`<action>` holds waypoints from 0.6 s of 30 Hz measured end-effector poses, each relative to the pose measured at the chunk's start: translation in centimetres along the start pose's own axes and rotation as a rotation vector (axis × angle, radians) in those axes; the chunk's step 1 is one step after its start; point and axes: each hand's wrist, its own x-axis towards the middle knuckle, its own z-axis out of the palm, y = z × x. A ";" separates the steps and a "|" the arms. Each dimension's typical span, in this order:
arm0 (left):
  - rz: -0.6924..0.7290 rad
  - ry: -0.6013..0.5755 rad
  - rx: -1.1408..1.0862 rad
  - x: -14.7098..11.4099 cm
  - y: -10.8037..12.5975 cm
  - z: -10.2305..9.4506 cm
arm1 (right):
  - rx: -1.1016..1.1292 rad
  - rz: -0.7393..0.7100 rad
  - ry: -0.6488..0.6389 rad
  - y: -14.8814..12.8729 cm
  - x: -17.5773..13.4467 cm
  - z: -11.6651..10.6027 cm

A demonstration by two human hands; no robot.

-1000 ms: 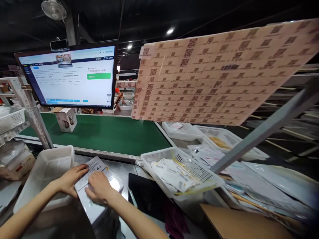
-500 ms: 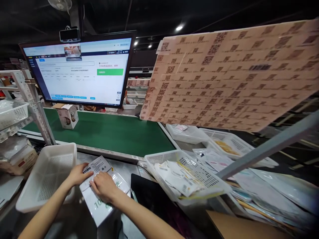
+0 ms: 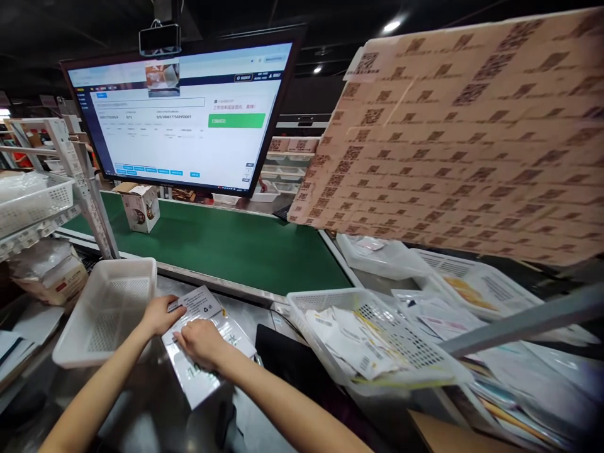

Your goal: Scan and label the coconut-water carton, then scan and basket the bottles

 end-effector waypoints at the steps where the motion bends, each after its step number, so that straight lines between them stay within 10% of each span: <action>1: 0.005 0.003 -0.001 0.0 0.0 0.0 | -0.015 -0.008 -0.013 0.1 0.0 0.0; 18: -0.025 -0.021 0.003 -0.5 0.8 -0.5 | -0.033 -0.213 0.038 -0.2 -0.8 1.0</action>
